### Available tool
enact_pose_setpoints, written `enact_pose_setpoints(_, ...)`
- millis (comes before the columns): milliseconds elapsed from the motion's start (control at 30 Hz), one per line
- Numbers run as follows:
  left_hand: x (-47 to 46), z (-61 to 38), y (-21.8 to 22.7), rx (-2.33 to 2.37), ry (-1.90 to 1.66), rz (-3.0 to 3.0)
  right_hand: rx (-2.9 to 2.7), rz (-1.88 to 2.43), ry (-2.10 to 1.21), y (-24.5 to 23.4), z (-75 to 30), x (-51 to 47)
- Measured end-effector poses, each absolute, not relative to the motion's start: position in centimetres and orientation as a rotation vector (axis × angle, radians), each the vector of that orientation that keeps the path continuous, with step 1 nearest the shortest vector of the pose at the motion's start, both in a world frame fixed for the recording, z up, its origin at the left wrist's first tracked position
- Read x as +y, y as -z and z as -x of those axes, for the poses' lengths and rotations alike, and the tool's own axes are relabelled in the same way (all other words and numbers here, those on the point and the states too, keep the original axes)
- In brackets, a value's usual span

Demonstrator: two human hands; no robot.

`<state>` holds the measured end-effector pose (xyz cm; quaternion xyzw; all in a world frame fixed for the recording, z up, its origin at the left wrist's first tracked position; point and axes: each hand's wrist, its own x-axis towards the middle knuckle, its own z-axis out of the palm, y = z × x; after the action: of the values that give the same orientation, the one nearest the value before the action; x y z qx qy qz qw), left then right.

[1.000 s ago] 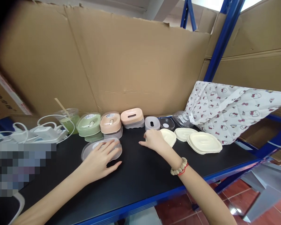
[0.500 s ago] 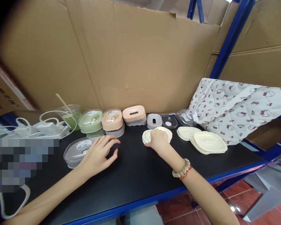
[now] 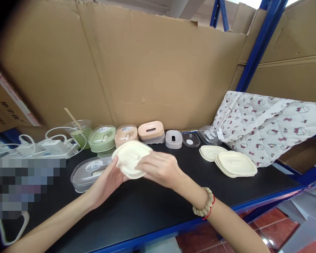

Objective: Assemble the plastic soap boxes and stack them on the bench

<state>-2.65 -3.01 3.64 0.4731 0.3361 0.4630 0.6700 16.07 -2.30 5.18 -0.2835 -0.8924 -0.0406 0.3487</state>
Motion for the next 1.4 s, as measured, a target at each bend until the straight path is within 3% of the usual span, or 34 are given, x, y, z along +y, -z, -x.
enact_pose_setpoints(133,-2.9,2.8,-3.6,0.919,-1.213,-0.965,-2.392,0.625,-0.024,-4.8,-15.5,-1.6)
enact_pose_setpoints(333,-2.7,2.7,-3.0,1.075,-1.19,-1.01,-1.937,1.477,0.187,-4.8,-18.6,2.2)
enact_pose_setpoints(467,-3.4,2.4,-3.2,1.036,-1.061,-1.082,-2.053,1.83,0.225,-3.2,-20.8,4.7)
enact_pose_setpoints(767,-3.5,2.8,-3.3,0.884,-0.983,-0.983,-2.065,1.928,0.218,-4.2,-21.7,4.9)
enact_pose_setpoints(967,-3.2,3.0,-3.8,0.802,-1.106,-0.993,-1.723,1.386,0.419,-5.3,-19.5,2.2)
enact_pose_setpoints(1167,-3.0,3.0,-4.2,0.763,-1.196,-0.981,-2.191,0.586,0.379,-5.0,-16.0,-0.7)
enact_pose_setpoints(1400,-3.0,3.1,-4.2,0.879,-1.349,-0.954,-2.225,0.413,0.248,-4.3,-15.4,-1.0)
